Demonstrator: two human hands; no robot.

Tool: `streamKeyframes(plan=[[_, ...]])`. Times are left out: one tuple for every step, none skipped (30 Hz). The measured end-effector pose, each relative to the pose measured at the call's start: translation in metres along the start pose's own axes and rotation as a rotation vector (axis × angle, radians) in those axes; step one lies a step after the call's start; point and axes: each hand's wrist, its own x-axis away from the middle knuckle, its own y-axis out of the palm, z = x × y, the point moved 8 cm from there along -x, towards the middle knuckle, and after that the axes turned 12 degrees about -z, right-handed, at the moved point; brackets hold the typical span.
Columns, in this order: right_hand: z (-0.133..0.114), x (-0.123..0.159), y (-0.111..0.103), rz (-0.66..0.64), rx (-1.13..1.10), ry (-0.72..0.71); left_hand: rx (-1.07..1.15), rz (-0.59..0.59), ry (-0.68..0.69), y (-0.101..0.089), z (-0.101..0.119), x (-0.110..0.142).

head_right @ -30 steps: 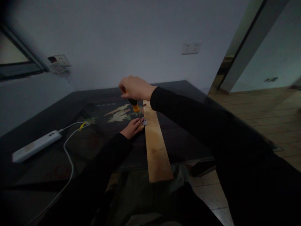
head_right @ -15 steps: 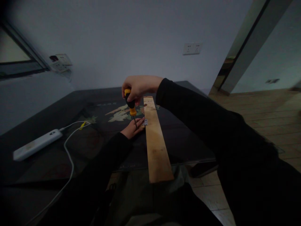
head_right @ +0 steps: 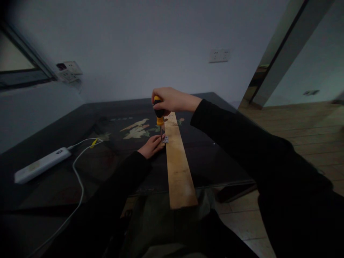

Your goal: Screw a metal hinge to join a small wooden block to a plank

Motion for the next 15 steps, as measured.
streamKeyframes(plan=[[0.0003,-0.0003,0.0006,-0.006,-0.007,0.003,0.002,0.001,-0.003,-0.0003,0.0,0.0001],[0.0005,-0.0005,0.0011,-0.013,-0.011,0.008,0.004,-0.001,-0.005,-0.0005,0.0001,0.0002],[0.0007,-0.0005,0.0016,-0.02,-0.011,0.014,0.004,-0.004,-0.005,-0.0006,0.0005,0.0002],[0.0009,-0.0005,0.002,-0.026,-0.007,0.02,0.004,-0.007,-0.005,-0.0007,0.001,0.0002],[0.0009,-0.0003,0.0023,-0.029,0.0,0.025,0.005,-0.008,-0.004,-0.0011,0.0016,0.0003],[0.0007,0.0,0.0024,-0.031,0.009,0.029,0.005,-0.008,-0.004,-0.0016,0.0021,0.0004],[0.0004,0.0003,0.0024,-0.031,0.018,0.033,0.006,-0.009,-0.006,-0.0021,0.0025,0.0004],[0.0,0.0007,0.0025,-0.03,0.027,0.037,0.008,-0.01,-0.009,-0.0025,0.0028,0.0005],[-0.0005,0.0011,0.0026,-0.031,0.038,0.042,0.01,-0.012,-0.012,-0.0028,0.0029,0.0005],[-0.0012,0.0014,0.0028,-0.032,0.05,0.045,0.013,-0.014,-0.015,-0.003,0.0031,0.0006],[-0.002,0.0016,0.0031,-0.035,0.063,0.048,0.017,-0.015,-0.016,-0.0032,0.0033,0.0006],[-0.0029,0.0015,0.0033,-0.039,0.078,0.049,0.022,-0.015,-0.016,-0.0034,0.0035,0.0006],[-0.0039,0.0013,0.0036,-0.044,0.095,0.048,0.025,-0.012,-0.016,-0.0037,0.0037,0.0007],[-0.0049,0.001,0.0037,-0.048,0.113,0.046,0.027,-0.008,-0.016,-0.0039,0.0039,0.0007],[-0.0059,0.0006,0.0036,-0.049,0.132,0.044,0.026,-0.007,-0.016,-0.0038,0.0041,0.0007]])
